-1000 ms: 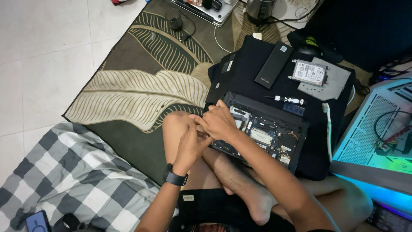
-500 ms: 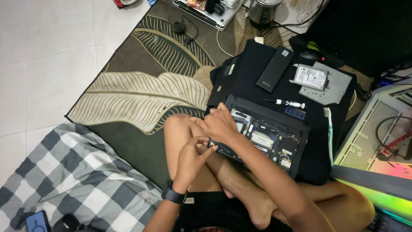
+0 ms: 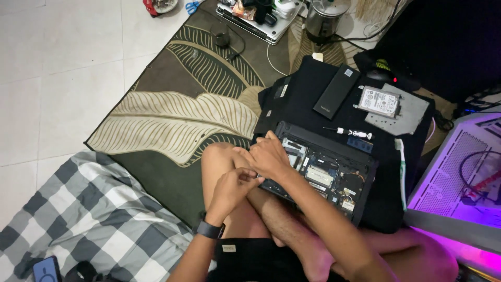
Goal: The person is repairing a disassembled electronic device, likely a laptop, while sitting on the floor. They use a screwdriver to remove and install screws, and a toothbrush to clean internal components. The person also handles a hard drive and other small parts.
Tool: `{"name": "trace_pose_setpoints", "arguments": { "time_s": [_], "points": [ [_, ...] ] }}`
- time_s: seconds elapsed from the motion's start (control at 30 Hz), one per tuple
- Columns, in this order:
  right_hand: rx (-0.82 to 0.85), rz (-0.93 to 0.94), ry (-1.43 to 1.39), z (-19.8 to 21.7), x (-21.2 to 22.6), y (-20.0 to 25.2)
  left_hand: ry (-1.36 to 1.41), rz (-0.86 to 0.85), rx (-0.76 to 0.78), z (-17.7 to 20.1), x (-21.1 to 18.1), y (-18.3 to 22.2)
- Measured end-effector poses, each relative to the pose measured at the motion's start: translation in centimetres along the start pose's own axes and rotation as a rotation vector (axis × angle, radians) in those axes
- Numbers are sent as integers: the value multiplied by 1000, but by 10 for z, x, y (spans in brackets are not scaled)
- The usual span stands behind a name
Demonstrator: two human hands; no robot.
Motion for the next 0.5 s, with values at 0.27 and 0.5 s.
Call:
{"name": "trace_pose_setpoints", "arguments": {
  "time_s": [0.27,0.5],
  "points": [
    [63,-62,5,6,5,-4,45,77,72,-2,1,-11],
    [183,-71,7,21,7,-7,46,84,97,-7,10,-19]
  ]
}}
Point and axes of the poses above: each hand's wrist, its own y-axis away from the middle knuckle, its own z-axis out of the back of the hand, x = y × z, the point moved 1 cm from there along -y, towards the middle knuckle, and after that the axes turned 3 degrees about y, right-handed, at the moved point
